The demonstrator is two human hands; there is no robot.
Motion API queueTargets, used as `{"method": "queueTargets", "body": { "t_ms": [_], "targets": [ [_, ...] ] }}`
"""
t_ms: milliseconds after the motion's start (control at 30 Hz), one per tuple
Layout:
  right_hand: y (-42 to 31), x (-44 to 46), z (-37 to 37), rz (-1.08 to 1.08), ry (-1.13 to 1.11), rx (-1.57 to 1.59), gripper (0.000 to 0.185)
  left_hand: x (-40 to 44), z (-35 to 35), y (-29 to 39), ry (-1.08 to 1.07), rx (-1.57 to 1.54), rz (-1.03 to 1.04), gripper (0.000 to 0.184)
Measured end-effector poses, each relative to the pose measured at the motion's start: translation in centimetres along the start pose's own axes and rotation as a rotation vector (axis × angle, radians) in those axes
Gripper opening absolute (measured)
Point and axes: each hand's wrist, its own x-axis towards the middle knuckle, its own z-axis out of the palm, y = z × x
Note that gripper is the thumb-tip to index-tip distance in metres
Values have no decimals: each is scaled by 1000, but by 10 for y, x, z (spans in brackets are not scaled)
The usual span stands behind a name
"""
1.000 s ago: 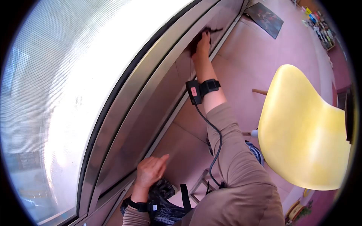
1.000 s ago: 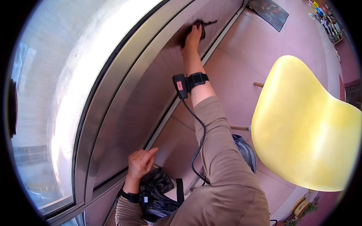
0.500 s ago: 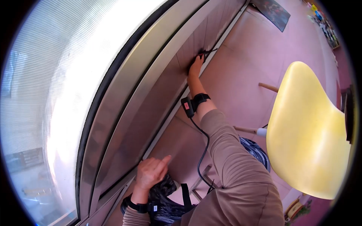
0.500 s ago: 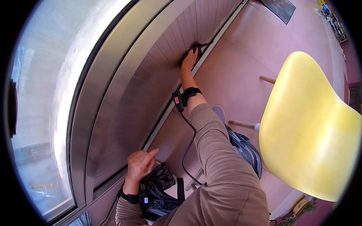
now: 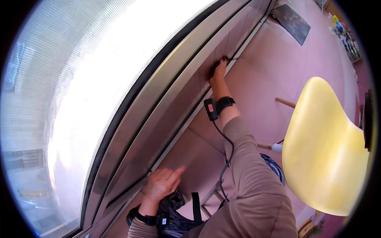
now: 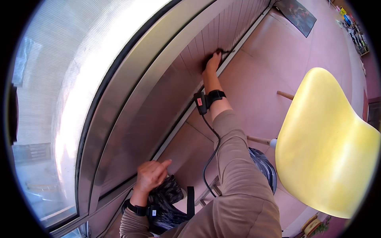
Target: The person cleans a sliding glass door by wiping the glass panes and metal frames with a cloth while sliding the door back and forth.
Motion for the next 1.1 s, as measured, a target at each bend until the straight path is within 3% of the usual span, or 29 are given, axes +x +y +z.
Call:
{"method": "queueTargets", "body": {
  "t_ms": [67,133,167,233,333,433,500,633,767,833,900,1033,1100],
  "targets": [
    [-53,8,29,-362,-140,39,55,2,-1,2,0,-5,4,31],
    [-110,1,55,-421,-277,108,51,2,1,2,-6,-10,8,31],
    [-137,-6,64,-562,-356,66,49,0,2,2,-10,-9,9,31],
    [-173,-2,71,-544,-552,37,50,-1,3,3,-20,-7,6,31],
    [-160,-10,66,-611,-672,318,52,-1,0,9,-5,2,-4,34],
    [-134,10,41,-504,-410,44,53,-6,1,9,-36,-11,25,34],
    [-75,66,7,-313,-292,-25,56,-5,2,10,-79,6,29,37],
    [30,81,-48,-46,-256,-5,56,-1,-2,11,-106,8,21,40],
    [110,53,-80,223,-67,10,39,1,-5,16,-122,26,22,39],
    [155,48,-96,306,-73,36,34,5,-7,20,-125,47,7,39],
    [189,25,-98,340,-11,140,33,7,-9,22,-120,20,34,37],
    [210,-64,-103,535,-146,124,37,-7,0,19,36,34,33,38],
    [169,-141,-91,603,-227,95,37,-12,0,19,100,5,81,35]
  ]
}}
